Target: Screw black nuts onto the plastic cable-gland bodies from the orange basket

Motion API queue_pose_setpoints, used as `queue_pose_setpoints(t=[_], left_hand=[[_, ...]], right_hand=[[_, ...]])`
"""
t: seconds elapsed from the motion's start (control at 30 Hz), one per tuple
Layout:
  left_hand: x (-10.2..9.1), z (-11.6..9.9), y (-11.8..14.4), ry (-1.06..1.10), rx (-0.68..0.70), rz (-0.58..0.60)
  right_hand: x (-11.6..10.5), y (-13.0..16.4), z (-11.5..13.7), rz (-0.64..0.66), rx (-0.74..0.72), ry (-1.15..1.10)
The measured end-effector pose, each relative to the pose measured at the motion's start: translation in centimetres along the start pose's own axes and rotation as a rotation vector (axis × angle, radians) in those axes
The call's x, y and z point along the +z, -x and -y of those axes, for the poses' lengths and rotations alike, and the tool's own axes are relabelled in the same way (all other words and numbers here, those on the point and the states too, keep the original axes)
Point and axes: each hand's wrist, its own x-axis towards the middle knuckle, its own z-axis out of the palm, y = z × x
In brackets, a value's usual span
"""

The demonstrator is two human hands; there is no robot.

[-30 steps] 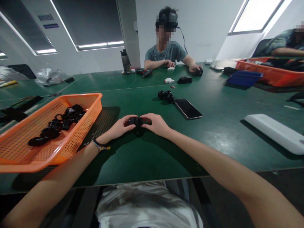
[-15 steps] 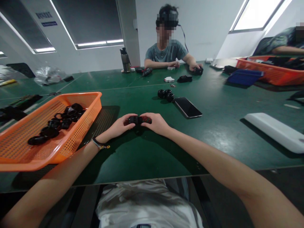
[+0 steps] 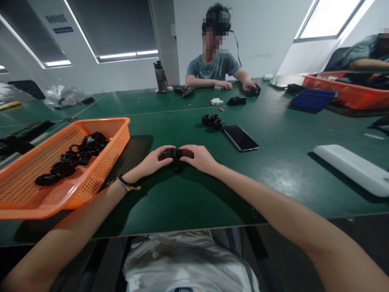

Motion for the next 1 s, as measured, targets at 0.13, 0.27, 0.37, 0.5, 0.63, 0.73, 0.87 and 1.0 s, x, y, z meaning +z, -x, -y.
queue_pose_setpoints(t=[0.13,0.27,0.37,0.5,0.63,0.73,0.87,1.0], left_hand=[[-0.09,-0.04,0.02,-0.003,0.003,0.008],[-0.12,-0.08,0.06,0.009,0.002,0.018],[-0.10,-0.13,0.07,0.014,-0.013,0.021],[-0.11,-0.17,0.06,0.003,-0.017,0.024],[-0.10,-0.13,0.07,-0.008,-0.010,0.022],[-0.07,-0.12,0.07,-0.008,-0.012,0.018],[-0.05,-0.20,0.07,-0.001,-0.018,0.018],[-0.07,-0.24,0.08,0.000,-0.026,0.021]], right_hand=[[-0.05,0.13,-0.07,0.005,-0.006,-0.038],[-0.05,0.17,-0.21,-0.003,-0.016,-0.061],[-0.03,0.13,-0.22,-0.002,-0.013,-0.069],[-0.02,0.10,-0.16,-0.001,-0.005,-0.074],[-0.02,0.08,-0.08,0.011,0.013,-0.077],[0.00,0.07,-0.04,0.015,0.024,-0.077],[-0.01,0.07,-0.02,0.013,0.022,-0.068],[-0.03,0.08,-0.03,0.014,0.011,-0.066]])
